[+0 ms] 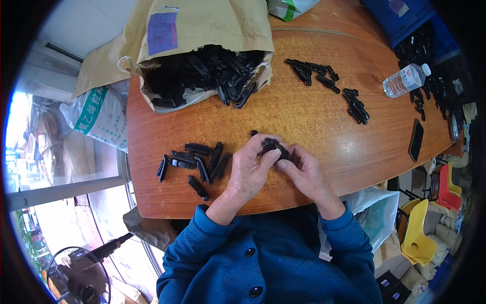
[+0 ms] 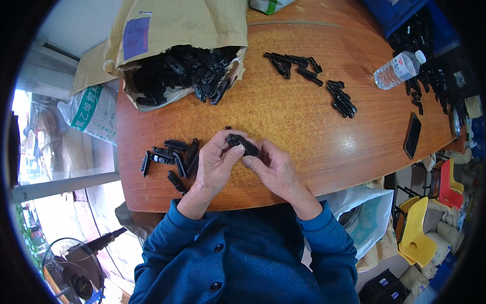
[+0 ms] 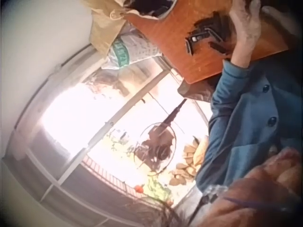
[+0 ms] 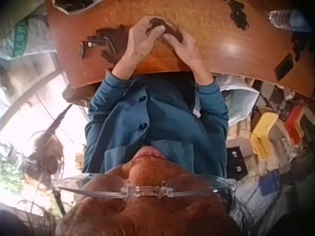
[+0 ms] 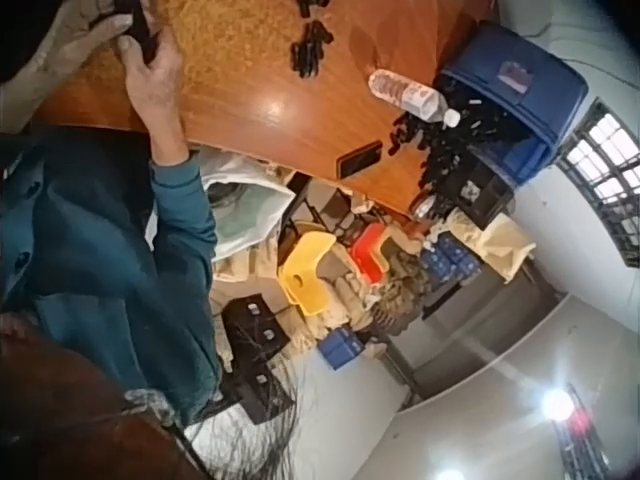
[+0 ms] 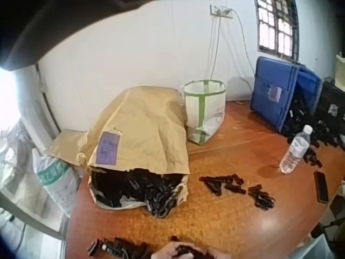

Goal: Assembling small black plastic components by hand at a workbench.

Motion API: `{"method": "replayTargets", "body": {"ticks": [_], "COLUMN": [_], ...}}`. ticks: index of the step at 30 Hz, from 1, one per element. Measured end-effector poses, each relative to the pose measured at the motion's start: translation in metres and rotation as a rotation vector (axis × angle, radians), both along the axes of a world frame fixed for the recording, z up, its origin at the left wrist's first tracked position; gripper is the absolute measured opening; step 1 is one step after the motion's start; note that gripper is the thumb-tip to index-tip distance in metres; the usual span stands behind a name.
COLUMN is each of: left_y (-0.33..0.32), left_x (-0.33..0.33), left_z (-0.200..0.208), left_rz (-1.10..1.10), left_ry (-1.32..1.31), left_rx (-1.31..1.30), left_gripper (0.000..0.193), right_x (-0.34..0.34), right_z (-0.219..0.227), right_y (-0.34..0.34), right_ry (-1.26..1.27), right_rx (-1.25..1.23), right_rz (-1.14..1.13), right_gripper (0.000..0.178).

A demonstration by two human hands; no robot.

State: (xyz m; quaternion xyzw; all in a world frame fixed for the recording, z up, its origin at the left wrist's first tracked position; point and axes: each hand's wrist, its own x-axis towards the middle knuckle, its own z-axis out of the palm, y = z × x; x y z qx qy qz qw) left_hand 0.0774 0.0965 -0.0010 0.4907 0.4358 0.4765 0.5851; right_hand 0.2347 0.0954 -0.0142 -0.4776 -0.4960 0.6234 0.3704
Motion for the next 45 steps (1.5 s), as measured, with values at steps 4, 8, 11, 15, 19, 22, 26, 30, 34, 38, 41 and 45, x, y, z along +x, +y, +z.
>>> {"method": "replayTargets", "body": {"ticks": [4, 8, 11, 15, 19, 22, 26, 30, 34, 38, 41, 45], "left_y": [0.003, 0.014, 0.033, 0.088, 0.116, 0.124, 0.12, 0.099, 0.101, 0.101, 0.084, 0.025], "left_x": [0.005, -0.004, -0.031, -0.079, -0.087, -0.091, -0.107, -0.097, -0.076, -0.088, -0.116, -0.089], "left_z": [-0.008, 0.003, 0.02, 0.017, 0.008, 0.004, -0.004, -0.009, -0.014, -0.027, -0.049, 0.001], "left_rz": [0.056, -0.037, 0.036, 0.233, 0.15, 0.11, 0.228, 0.285, 0.391, 0.441, 0.362, 0.142], "left_ry": [-0.073, 0.003, 0.6, 1.067, 1.313, 1.434, 1.32, 1.291, 1.249, 1.148, 0.644, -0.134], "left_rx": [-0.109, -0.202, 0.001, 0.358, 0.736, 0.807, 0.909, 0.704, 0.304, 0.1, 0.095, -0.127], "left_gripper": [0.017, 0.018, 0.016, 0.018, 0.026, 0.027, 0.019, 0.014, 0.025, 0.029, 0.029, 0.029], "right_x": [-0.001, 0.033, 0.063, 0.097, 0.11, 0.103, 0.1, 0.094, 0.063, 0.027, 0.0, -0.025], "right_z": [-0.004, 0.008, 0.013, 0.009, -0.006, -0.017, -0.024, -0.016, 0.013, 0.026, 0.032, 0.035], "right_y": [0.0, 0.026, 0.058, 0.122, 0.161, 0.172, 0.162, 0.137, 0.099, 0.057, 0.024, 0.006], "right_ry": [-0.085, -0.299, -0.473, -1.128, -1.285, -1.337, -1.3, -1.191, -0.329, -0.053, 0.184, 0.458], "right_rx": [-0.044, 0.027, 0.304, 0.768, 0.806, 0.836, 0.968, 0.947, 0.243, 0.121, -0.04, -0.205], "right_rz": [-0.048, 0.397, 0.24, -0.125, -0.061, -0.051, -0.085, -0.195, -0.268, -0.177, -0.089, -0.035], "right_gripper": [0.018, 0.019, 0.029, 0.033, 0.034, 0.033, 0.032, 0.03, 0.032, 0.033, 0.028, 0.026]}}
